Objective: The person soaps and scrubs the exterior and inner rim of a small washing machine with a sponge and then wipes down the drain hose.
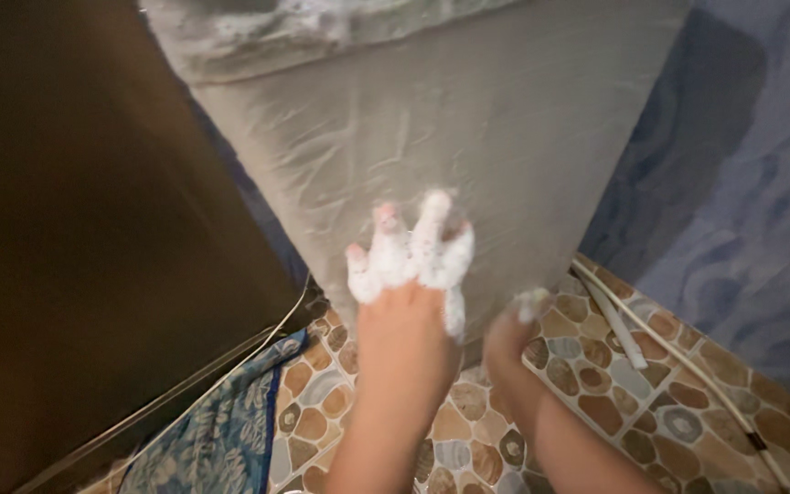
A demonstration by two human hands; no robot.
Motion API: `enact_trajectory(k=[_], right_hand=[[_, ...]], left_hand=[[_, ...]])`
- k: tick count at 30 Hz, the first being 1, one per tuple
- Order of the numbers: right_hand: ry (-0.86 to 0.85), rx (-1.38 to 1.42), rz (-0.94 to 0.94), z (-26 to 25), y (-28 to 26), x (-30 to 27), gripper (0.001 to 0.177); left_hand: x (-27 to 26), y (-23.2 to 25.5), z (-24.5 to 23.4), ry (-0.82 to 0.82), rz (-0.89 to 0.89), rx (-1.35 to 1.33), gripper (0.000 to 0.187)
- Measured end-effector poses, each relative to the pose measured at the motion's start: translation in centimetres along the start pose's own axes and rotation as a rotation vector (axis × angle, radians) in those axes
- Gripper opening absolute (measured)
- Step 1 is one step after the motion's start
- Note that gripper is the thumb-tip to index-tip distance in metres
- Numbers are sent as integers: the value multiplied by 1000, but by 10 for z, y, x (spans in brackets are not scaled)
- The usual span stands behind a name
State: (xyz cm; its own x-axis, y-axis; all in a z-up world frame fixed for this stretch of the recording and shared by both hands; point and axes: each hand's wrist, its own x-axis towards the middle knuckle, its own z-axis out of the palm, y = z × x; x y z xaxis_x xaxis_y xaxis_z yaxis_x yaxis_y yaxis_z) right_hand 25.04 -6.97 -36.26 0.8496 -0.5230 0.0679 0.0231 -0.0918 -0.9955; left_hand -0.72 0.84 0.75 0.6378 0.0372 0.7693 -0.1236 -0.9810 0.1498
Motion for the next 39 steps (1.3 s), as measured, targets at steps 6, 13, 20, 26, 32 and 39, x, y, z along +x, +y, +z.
enact_trajectory(k=[6,13,20,26,32,39], right_hand=[[2,62,-19,-13,-29,-17,50],[-97,132,-497,-55,-231,-87,70],[-179,121,-793,-72,-290,-104,80],[-115,129,-271,-46,-208,-94,64],[-116,191,59,-19,-59,-74,57],[-258,247,279,-9,-18,-73,48]], left_hand=[[-7,-7,2,25,31,7,43],[-7,-9,1,2,23,-18,42],[-8,-8,-4,-39,9,-28,39],[-10,-15,-4,-46,52,6,45],[-14,-17,-5,-62,47,-42,44],[-18,-21,-7,-30,67,-78,48]])
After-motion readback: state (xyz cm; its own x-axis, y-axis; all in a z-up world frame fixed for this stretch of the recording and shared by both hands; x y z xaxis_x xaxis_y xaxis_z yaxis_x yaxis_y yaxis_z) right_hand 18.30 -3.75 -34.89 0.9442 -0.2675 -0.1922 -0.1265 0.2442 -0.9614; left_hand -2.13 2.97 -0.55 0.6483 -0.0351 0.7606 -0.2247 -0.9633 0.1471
